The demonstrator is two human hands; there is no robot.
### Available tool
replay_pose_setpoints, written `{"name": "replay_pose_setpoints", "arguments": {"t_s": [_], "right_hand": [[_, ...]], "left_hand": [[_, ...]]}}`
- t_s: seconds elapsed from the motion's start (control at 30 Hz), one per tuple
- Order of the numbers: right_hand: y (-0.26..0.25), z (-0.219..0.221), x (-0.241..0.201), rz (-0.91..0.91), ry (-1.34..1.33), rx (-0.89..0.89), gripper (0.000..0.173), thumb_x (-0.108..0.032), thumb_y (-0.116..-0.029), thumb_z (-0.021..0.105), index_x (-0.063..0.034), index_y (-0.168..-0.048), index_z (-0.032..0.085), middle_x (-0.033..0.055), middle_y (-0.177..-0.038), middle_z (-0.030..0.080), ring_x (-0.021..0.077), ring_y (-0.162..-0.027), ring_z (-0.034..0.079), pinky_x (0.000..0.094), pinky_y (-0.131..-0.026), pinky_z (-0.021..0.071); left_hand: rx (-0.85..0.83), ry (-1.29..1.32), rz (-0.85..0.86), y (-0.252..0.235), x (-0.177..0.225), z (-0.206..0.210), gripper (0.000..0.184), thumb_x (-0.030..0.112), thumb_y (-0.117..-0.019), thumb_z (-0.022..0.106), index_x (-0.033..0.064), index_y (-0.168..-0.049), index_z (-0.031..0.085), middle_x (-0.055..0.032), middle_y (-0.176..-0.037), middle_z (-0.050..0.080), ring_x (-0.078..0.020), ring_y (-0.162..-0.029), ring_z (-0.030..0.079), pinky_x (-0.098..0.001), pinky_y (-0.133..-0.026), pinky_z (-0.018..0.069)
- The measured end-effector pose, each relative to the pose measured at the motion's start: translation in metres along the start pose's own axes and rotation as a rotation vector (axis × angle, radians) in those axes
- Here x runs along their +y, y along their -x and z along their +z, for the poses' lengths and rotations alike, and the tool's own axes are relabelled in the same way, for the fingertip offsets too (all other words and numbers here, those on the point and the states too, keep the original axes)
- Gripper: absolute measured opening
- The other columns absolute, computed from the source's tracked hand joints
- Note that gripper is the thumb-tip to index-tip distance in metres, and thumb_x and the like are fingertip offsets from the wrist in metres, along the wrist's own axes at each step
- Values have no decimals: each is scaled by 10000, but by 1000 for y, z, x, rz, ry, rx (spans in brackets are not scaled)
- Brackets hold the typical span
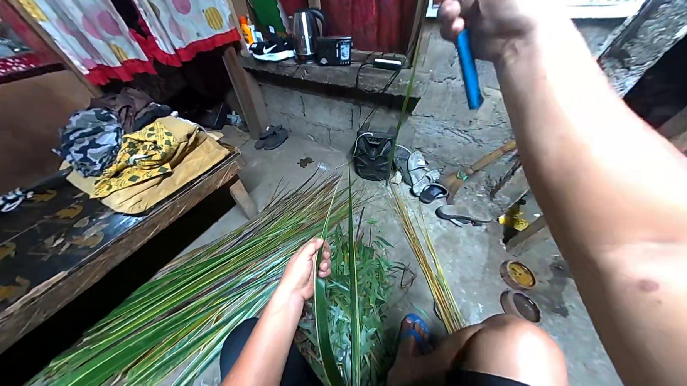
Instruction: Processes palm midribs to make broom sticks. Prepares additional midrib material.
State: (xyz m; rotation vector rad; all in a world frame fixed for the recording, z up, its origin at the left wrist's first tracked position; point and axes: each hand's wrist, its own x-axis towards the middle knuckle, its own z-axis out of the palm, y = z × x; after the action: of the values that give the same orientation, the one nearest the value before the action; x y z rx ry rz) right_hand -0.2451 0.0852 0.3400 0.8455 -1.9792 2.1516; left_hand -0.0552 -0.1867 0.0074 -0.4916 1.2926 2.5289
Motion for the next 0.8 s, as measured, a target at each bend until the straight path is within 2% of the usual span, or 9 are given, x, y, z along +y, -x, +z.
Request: {"name": "replay_pose_setpoints", "arguments": {"t_s": [0.07,0.1,0.2,0.23,0.3,0.43,0.6,0.7,0.8], "right_hand": [[59,20,23,117,159,-117,341,-195,-1066,449,-148,-1395,525,-15,-755,615,65,-493,523,212,-437,470],[94,33,44,207,181,-170,430,-198,-1028,477,-159,-1456,506,10,-735,621,88,-470,531,239,-416,482],[177,52,134,489,-40,-307,428,-224,-1020,565,-163,-1443,545,82,-729,648,116,-477,571,252,-435,508],[190,53,156,529,-134,-351,434,-206,-1021,582,-143,-1448,542,82,-738,656,108,-494,583,237,-451,511],[205,57,173,530,-293,-372,431,-164,-1010,594,-108,-1435,550,76,-743,655,97,-514,595,214,-469,514],[206,43,159,415,-324,-417,311,-134,-1020,595,-73,-1321,645,80,-737,673,94,-508,605,207,-461,515],[197,25,139,197,-168,-525,255,-134,-1035,591,-16,-1237,692,60,-734,690,89,-522,610,219,-487,530],[190,24,132,99,-142,-510,265,-122,-1039,581,1,-1249,687,71,-745,701,90,-522,613,220,-487,533],[178,21,122,69,-171,-438,288,-136,-1043,566,-37,-1289,681,74,-724,687,89,-504,598,223,-476,526]], "left_hand": [[-104,77,2,5,13,14,292,205,-1117,331,63,-980,547,-12,-677,534,-71,-467,505,-184,-433,462],[-168,112,5,8,21,22,296,200,-1116,319,64,-983,546,-10,-675,535,-69,-470,515,-182,-437,474],[-393,141,24,12,35,43,339,192,-1108,287,79,-942,560,7,-656,519,-61,-464,509,-178,-442,476],[-435,94,36,15,36,50,339,188,-1107,285,86,-940,562,14,-656,519,-53,-465,505,-171,-443,472],[-468,-47,66,20,36,64,314,172,-1103,295,81,-962,561,15,-664,523,-48,-470,501,-168,-447,466],[-517,-167,107,28,33,81,289,146,-1090,352,48,-950,586,9,-634,533,-51,-447,509,-179,-428,475],[-670,-40,8,41,34,91,285,184,-1069,374,99,-913,597,62,-589,457,-17,-416,443,-154,-399,413],[-729,19,-34,46,35,91,279,203,-1075,399,101,-917,605,68,-588,452,-14,-415,448,-152,-398,419],[-731,13,-43,52,35,89,258,202,-1066,442,87,-918,619,60,-584,459,-19,-417,460,-157,-400,429]]}}
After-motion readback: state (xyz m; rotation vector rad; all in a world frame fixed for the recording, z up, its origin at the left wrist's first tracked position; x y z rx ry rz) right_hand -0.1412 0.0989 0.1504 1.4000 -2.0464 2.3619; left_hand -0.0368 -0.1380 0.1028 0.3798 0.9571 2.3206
